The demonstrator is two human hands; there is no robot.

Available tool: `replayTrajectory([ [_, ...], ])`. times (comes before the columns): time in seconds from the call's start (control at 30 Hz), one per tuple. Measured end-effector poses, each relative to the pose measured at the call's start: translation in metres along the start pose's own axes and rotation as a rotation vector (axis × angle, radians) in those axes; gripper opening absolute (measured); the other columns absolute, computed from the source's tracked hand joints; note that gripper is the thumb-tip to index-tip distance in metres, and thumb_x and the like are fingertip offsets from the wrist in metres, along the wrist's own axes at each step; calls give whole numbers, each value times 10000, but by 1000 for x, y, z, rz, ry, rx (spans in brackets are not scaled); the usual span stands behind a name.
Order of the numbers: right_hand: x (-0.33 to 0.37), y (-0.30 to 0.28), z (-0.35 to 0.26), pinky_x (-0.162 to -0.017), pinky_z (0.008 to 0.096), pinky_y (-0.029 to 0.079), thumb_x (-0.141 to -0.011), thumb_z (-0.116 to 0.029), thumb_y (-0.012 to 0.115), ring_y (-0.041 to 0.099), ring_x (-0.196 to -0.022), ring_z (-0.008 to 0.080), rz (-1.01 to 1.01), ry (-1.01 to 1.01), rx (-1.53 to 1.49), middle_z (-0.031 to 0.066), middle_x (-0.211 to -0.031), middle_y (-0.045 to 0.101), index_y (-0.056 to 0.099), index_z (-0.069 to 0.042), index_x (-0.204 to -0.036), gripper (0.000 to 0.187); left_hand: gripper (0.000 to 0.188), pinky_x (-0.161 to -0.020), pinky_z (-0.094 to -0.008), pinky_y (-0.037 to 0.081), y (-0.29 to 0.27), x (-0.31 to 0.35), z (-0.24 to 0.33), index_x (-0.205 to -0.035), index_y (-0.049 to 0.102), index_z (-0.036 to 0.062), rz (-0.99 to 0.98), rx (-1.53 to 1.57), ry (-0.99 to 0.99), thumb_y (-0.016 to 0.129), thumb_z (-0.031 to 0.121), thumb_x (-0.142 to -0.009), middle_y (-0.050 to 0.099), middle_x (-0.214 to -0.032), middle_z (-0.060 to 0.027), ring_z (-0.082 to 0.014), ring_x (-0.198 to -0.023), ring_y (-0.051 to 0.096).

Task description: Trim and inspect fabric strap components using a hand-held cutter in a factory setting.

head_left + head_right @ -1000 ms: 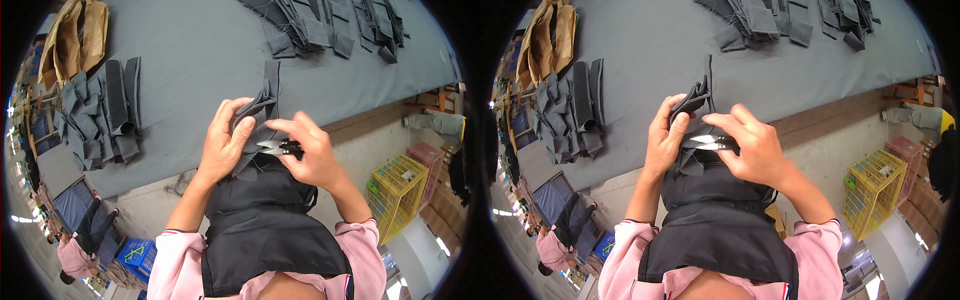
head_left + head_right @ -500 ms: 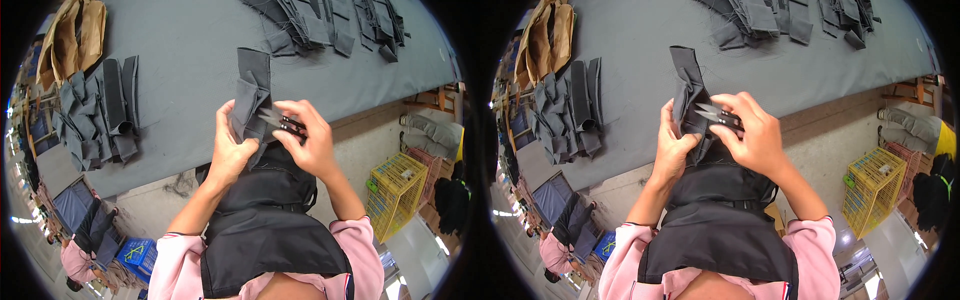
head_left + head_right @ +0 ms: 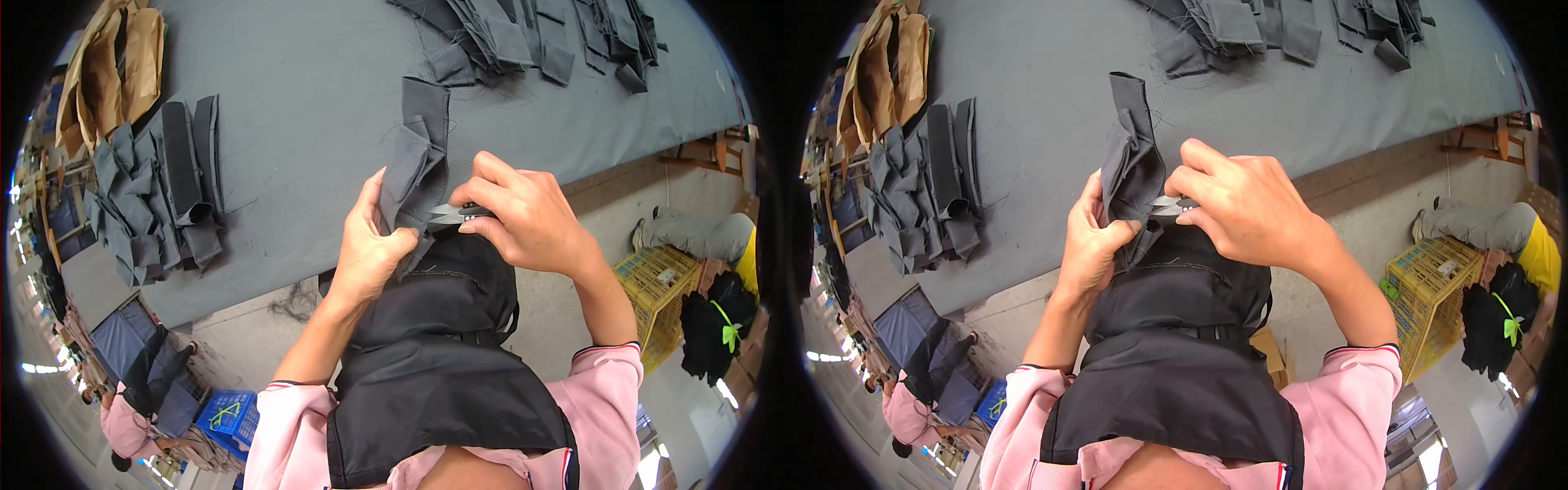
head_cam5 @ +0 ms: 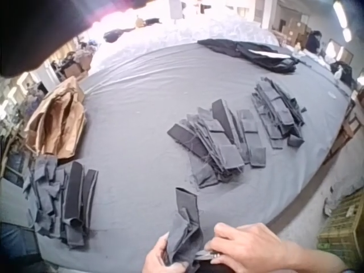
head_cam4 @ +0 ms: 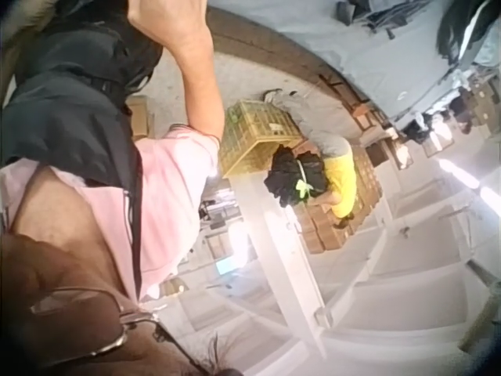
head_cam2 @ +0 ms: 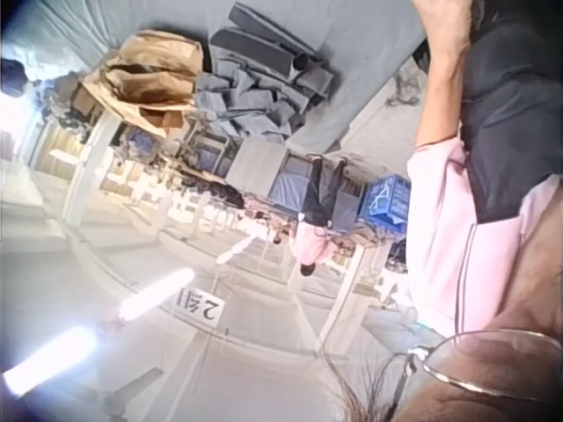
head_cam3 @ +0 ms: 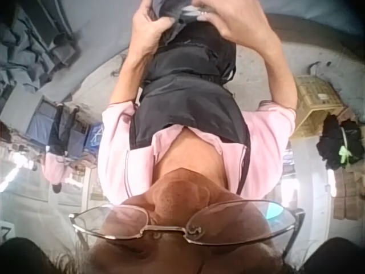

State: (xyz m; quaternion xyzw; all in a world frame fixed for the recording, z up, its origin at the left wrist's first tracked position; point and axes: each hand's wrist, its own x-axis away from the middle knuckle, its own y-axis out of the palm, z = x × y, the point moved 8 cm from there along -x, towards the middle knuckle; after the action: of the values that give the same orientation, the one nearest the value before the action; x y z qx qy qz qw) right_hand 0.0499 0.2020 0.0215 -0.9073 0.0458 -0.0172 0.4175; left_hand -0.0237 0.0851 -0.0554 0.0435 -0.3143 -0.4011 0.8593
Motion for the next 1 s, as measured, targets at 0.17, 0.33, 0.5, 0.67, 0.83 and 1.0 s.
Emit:
replayTrajectory([
  [0.17,0,2,5,-548,399,432,-705,-90,697,566,-667,286,-47,62,-54,71,-842,482,561,-56,-860,210,761,-1039,-265,266,-3,-1,-2,-1358,278,-116,16,-67,20,538,-60,-646,429,-1296,-166,-193,-1218,393],
  [0.33,3,5,13,-558,405,435,-706,-97,697,567,-673,284,-46,125,-115,67,-845,485,558,-48,-852,208,760,-1054,-272,245,-2,-3,-3,-1357,282,-118,16,-86,21,540,-52,-645,422,-1304,-178,-202,-1234,382],
  [0.5,1,7,7,-548,366,407,-662,-111,727,527,-648,274,7,19,-113,73,-774,468,587,-45,-855,248,755,-1051,-272,253,-1,-2,-4,-1354,290,-118,4,-123,10,541,-48,-645,429,-1301,-165,-200,-1232,388],
  [0.67,3,5,5,-542,358,419,-654,-146,728,537,-642,262,49,-82,-80,67,-758,474,589,-51,-844,254,754,-1031,-260,279,4,-1,-4,-1356,298,-108,-46,-39,-62,535,-58,-642,443,-1286,-137,-182,-1206,412],
  [0.83,4,4,2,-532,353,423,-650,-160,724,541,-627,256,50,-115,-53,62,-750,479,590,-57,-838,253,738,-1007,-248,297,6,0,-4,-1349,314,-102,-44,-28,-79,533,-62,-645,459,-1258,-123,-170,-1173,431],
  [1.0,5,4,2,-525,348,420,-651,-161,723,537,-614,251,33,-114,-37,60,-746,476,591,-59,-833,247,706,-983,-242,318,8,0,-3,-1329,350,-94,-66,-13,-90,528,-67,-646,483,-1225,-111,-158,-1143,446],
])
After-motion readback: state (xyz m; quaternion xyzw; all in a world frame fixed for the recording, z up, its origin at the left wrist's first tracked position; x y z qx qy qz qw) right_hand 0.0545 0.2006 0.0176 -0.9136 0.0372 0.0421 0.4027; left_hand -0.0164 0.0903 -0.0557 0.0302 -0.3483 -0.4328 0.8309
